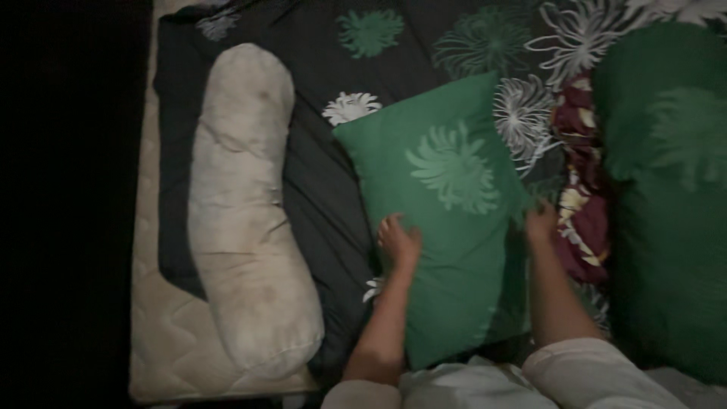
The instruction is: The person puts pillowcases onto a pillow and a bolster by sliding the covers over them and securing the bolster's drawstring.
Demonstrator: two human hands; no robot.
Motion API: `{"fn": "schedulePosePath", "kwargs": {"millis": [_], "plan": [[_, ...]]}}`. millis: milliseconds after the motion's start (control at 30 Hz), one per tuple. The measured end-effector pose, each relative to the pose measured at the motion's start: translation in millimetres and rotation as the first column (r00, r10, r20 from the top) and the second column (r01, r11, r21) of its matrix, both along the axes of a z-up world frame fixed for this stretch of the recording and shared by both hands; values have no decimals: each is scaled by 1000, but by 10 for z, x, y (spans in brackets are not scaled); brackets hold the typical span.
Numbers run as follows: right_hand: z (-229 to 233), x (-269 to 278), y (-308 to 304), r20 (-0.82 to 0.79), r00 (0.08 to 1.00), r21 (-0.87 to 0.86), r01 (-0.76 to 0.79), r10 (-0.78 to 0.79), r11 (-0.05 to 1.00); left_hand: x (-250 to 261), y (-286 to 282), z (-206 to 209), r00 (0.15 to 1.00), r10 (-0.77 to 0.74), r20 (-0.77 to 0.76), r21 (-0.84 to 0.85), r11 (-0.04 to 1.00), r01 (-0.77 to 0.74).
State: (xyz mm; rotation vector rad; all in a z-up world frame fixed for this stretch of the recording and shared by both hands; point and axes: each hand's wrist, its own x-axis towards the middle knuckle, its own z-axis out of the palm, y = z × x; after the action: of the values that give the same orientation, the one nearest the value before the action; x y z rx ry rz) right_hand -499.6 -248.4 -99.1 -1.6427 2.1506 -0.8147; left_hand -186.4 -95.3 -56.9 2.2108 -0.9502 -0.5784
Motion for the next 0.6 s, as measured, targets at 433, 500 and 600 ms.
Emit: {"fn": "schedulePosePath", "kwargs": {"millis": [433,500,600], "plan": [[632,-2202,-237,-448,851,155,375,-273,914,-1375,-392,270,990,-5,143,169,985,-20],[656,-2422,-285,-465,853,229,373,-236,899,-1311,-316,125,975,149,166,309,931,-195],[634,-2580,-308,-405,889,277,342,-214,898,-1129,78,24,889,455,56,519,747,-415]]}}
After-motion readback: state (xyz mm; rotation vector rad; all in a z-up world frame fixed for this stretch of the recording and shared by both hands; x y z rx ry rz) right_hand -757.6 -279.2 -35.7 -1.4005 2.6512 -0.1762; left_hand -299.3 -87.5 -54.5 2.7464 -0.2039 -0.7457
